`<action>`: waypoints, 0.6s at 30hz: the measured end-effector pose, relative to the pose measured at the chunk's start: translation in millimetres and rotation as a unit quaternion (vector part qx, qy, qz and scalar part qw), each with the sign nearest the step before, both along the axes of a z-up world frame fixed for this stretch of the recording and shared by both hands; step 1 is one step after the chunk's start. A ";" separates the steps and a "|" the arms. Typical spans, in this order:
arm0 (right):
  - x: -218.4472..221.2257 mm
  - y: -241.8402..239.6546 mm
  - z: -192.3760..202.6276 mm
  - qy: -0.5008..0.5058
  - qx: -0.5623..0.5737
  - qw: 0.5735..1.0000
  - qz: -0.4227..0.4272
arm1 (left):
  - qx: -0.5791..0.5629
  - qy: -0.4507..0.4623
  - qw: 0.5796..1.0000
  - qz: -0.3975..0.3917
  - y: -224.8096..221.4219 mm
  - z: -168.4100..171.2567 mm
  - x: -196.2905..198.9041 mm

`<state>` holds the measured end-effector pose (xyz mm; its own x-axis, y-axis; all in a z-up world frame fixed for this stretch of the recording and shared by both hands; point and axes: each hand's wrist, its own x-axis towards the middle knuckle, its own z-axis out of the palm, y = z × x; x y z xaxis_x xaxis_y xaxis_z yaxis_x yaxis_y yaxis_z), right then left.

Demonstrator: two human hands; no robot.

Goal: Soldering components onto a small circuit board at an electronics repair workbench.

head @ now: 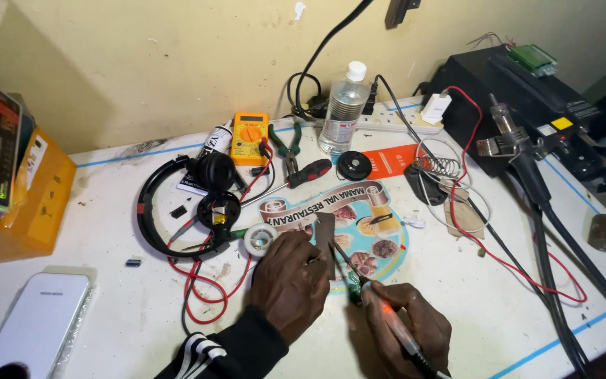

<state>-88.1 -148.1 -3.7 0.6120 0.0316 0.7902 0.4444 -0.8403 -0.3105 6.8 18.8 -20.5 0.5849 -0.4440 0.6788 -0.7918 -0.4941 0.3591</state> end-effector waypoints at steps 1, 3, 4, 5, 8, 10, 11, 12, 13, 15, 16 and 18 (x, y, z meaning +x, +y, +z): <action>7.2 3.6 0.7 0.000 0.001 1.000 0.002 | 0.001 0.000 1.000 0.002 0.9 -0.2 3.4; 14.8 9.7 0.2 0.147 0.156 0.976 0.024 | 0.006 0.002 1.000 -0.014 0.6 -3.9 4.8; 16.5 7.4 -2.0 0.155 0.156 0.975 0.020 | 0.005 0.011 1.000 -0.017 1.1 -3.5 2.1; 18.3 4.9 -3.9 0.146 0.131 0.980 0.025 | 0.014 0.010 1.000 -0.011 1.5 -2.8 -0.4; 8.9 9.3 5.2 0.136 0.095 0.986 0.008 | 0.015 -0.006 1.000 -0.004 0.8 -5.7 1.9; 11.6 11.0 5.4 0.141 0.086 0.986 -0.008 | 0.009 -0.016 1.000 0.002 1.6 -6.2 6.5; 18.9 9.0 0.0 0.143 0.107 0.984 0.007 | 0.006 -0.005 1.000 -0.001 2.6 -5.2 8.0; 20.6 5.6 -4.8 0.152 0.127 0.980 0.019 | 0.003 0.014 1.000 -0.007 1.8 -5.2 4.7; 20.0 1.9 -7.3 0.157 0.127 0.979 0.017 | 0.002 0.019 1.000 -0.009 1.0 -7.4 -0.1; 30.0 -4.3 -10.8 0.219 0.216 0.951 0.001 | 0.035 -0.014 0.999 0.014 1.1 -7.3 1.4; 19.9 4.2 2.5 0.217 0.219 0.951 0.002 | 0.038 -0.017 0.999 0.014 1.4 -7.0 0.4; 3.2 20.5 30.6 0.124 0.124 0.984 0.016 | 0.040 -0.023 0.999 0.002 1.8 -4.9 2.6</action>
